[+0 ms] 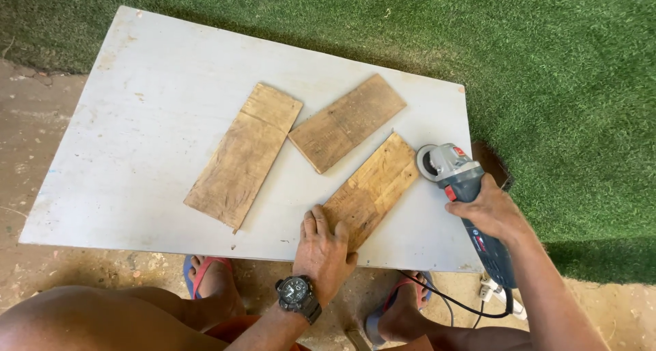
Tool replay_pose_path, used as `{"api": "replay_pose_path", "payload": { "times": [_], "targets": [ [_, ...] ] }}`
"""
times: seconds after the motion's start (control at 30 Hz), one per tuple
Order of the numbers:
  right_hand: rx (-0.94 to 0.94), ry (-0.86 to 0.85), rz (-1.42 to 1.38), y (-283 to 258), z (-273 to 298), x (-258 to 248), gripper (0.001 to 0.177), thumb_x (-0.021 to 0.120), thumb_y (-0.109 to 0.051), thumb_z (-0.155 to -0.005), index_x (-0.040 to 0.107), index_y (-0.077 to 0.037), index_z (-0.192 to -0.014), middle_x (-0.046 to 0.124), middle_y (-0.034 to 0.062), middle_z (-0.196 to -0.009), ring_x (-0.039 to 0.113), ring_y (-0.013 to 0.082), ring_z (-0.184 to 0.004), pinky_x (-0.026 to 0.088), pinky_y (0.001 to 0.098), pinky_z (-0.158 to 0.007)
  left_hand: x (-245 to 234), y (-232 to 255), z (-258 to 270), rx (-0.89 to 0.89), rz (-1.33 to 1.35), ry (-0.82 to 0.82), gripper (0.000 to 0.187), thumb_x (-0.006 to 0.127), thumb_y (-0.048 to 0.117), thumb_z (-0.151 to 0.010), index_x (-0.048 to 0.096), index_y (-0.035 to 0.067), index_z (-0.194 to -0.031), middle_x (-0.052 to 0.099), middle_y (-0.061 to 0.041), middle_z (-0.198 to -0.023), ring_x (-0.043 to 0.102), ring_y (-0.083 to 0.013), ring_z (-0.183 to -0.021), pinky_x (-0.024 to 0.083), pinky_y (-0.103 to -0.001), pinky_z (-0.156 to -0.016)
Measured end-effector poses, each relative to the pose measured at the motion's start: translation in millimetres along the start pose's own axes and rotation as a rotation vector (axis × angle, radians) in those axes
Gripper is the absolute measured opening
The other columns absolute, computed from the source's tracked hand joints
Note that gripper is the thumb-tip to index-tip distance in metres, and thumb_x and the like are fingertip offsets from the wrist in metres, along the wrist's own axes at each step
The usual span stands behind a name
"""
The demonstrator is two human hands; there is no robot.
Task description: Sanding wooden planks using an angle grinder
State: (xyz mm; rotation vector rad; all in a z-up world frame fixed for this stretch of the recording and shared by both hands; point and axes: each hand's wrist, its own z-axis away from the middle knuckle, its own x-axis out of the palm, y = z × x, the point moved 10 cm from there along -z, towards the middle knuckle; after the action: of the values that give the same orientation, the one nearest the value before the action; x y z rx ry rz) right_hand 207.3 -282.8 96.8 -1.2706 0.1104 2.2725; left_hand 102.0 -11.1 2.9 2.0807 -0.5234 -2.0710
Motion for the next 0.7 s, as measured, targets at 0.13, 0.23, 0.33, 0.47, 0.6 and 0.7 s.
{"api": "replay_pose_path", "payload": {
  "times": [0.13,0.23,0.33,0.47,0.6,0.7],
  "targets": [
    [-0.059,-0.038,0.074,-11,16,20,0.09,0.082,-0.032,-0.076,0.034,-0.016,-0.15,0.06,0.0134,-0.131,0.062,0.0294,-0.115,0.054,0.0455,-0.103,-2,0,-1,-0.011,-0.029,0.039,0.062,0.088,0.053,-0.069,0.061,0.008,-0.102,0.044,-0.047,-0.141,0.048,-0.0572,-0.127,0.043,-0.061,-0.107],
    [-0.108,-0.145,0.168,-26,36,44,0.097,0.085,-0.034,-0.078,0.027,-0.015,-0.153,0.062,0.014,-0.131,0.07,0.0299,-0.109,0.063,0.0424,-0.097,-2,0,0,-0.015,-0.019,0.025,0.063,0.087,0.051,-0.07,0.061,0.009,-0.108,0.043,-0.047,-0.142,0.048,-0.0574,-0.127,0.043,-0.06,-0.107],
    [-0.156,-0.145,0.352,-39,48,53,0.074,0.082,-0.045,-0.08,0.039,-0.013,-0.131,0.068,0.0159,-0.114,0.069,0.0289,-0.096,0.058,0.0452,-0.079,-6,1,-1,-0.016,-0.004,0.063,0.059,0.086,0.048,-0.069,0.058,0.008,-0.103,0.044,-0.047,-0.14,0.049,-0.057,-0.125,0.043,-0.061,-0.106],
    [-0.162,-0.133,0.317,-47,46,51,0.082,0.083,-0.041,-0.079,0.036,-0.014,-0.141,0.066,0.016,-0.117,0.069,0.03,-0.099,0.058,0.0426,-0.084,-3,0,0,-0.02,0.011,0.017,0.058,0.086,0.048,-0.073,0.057,0.009,-0.104,0.041,-0.049,-0.143,0.046,-0.0592,-0.129,0.041,-0.062,-0.108],
    [-0.076,-0.1,0.122,-44,29,29,0.098,0.081,-0.026,-0.08,0.023,-0.017,-0.158,0.06,0.0181,-0.135,0.069,0.0354,-0.11,0.06,0.05,-0.099,-14,1,0,-0.017,-0.004,0.099,0.059,0.09,0.05,-0.067,0.059,0.009,-0.096,0.046,-0.046,-0.139,0.05,-0.0561,-0.124,0.045,-0.059,-0.104],
    [-0.03,-0.005,0.188,-33,13,11,0.085,0.081,-0.036,-0.081,0.035,-0.012,-0.147,0.062,0.0169,-0.13,0.063,0.0347,-0.116,0.052,0.0486,-0.101,-4,1,1,0.0,0.014,0.06,0.059,0.087,0.049,-0.072,0.06,0.006,-0.104,0.041,-0.049,-0.142,0.046,-0.0592,-0.128,0.042,-0.061,-0.107]
  ]
}}
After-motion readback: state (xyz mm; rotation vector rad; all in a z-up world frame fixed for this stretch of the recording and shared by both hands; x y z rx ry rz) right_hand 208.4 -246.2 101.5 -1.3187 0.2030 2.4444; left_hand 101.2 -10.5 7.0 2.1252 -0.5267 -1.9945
